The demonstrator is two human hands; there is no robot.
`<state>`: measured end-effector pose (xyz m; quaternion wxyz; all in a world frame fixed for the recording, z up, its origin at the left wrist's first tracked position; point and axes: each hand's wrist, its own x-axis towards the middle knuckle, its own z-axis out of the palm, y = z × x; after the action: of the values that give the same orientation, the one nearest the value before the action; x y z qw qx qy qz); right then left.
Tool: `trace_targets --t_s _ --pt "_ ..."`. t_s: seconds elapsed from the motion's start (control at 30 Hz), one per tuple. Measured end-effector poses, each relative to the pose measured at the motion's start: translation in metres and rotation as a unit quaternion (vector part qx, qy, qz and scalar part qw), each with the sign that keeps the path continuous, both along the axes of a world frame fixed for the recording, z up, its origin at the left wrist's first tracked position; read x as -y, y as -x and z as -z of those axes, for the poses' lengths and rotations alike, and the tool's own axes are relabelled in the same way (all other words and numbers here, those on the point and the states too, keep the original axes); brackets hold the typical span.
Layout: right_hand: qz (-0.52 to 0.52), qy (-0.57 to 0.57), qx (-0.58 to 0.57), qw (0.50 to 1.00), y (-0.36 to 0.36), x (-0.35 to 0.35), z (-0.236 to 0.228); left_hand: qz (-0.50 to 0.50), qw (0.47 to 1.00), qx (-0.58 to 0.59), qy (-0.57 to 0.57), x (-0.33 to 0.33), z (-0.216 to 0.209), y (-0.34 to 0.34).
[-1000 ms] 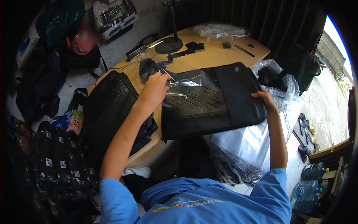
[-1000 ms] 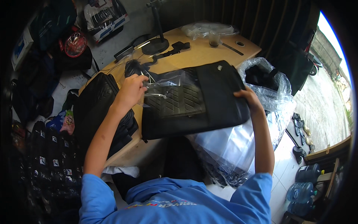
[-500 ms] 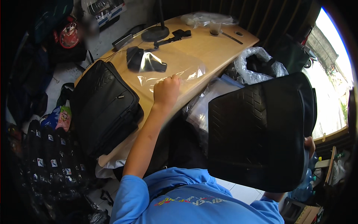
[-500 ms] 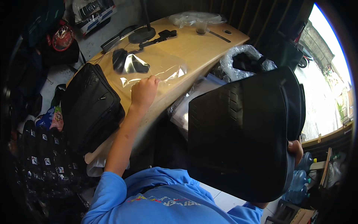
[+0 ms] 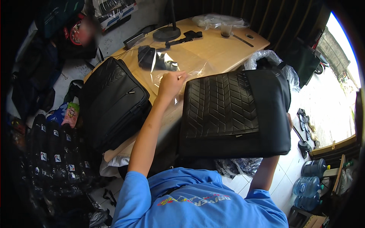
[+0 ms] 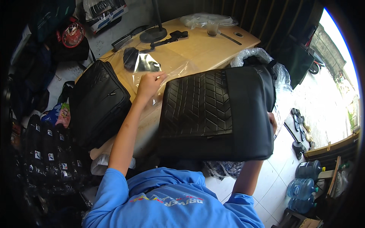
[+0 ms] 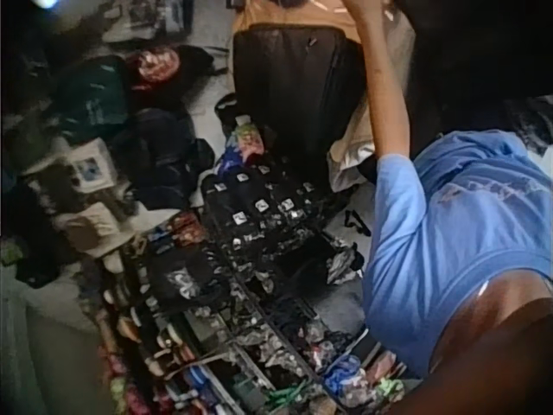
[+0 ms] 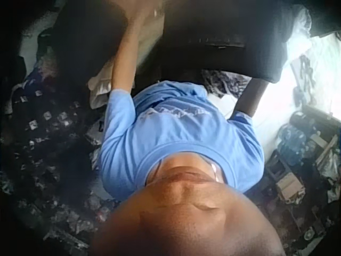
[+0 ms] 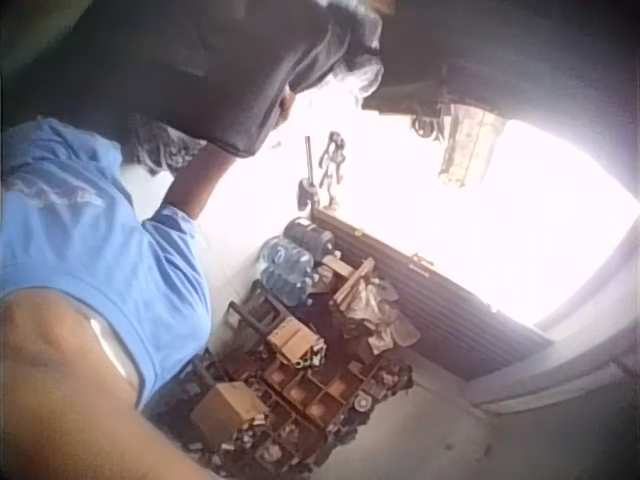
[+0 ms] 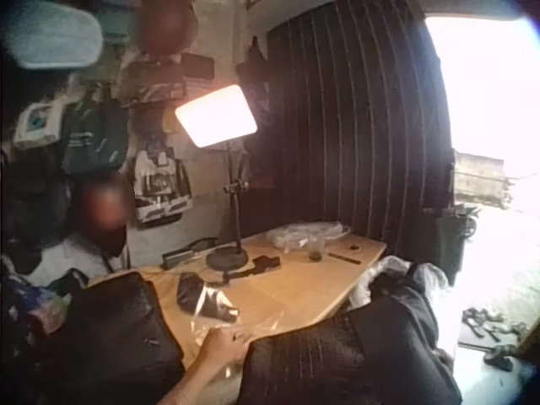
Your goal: The person places black bags into clear plastic sleeves by hand and organizes the straps.
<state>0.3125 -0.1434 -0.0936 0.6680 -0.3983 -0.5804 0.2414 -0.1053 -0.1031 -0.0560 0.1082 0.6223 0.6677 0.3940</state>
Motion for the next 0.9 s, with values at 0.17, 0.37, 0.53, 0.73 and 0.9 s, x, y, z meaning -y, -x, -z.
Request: trace_targets --t_s 0.17,0.37,0.53,0.73,0.9 --pt "-0.127 0.086 -0.289 0.945 -0.010 -0.004 0.049 0.045 0.994 -0.081 -0.060 0.004 0.010 -0.015" --pt "-0.258 0.401 -0.290 0.830 -0.018 0.023 -0.006 0.064 0.983 -0.152 -0.082 0.003 0.017 -0.009" --pt "-0.224 0.525 -0.061 0.819 -0.016 0.009 -0.030 0.085 0.945 -0.309 -0.071 0.010 -0.002 -0.025" --pt "-0.176 0.387 -0.138 0.895 0.010 0.022 -0.037 0.071 0.930 -0.353 -0.068 0.011 -0.009 -0.015" --pt "-0.159 0.462 -0.263 0.832 -0.003 0.024 -0.007 0.158 0.943 -0.294 -0.021 0.027 -0.018 -0.008"
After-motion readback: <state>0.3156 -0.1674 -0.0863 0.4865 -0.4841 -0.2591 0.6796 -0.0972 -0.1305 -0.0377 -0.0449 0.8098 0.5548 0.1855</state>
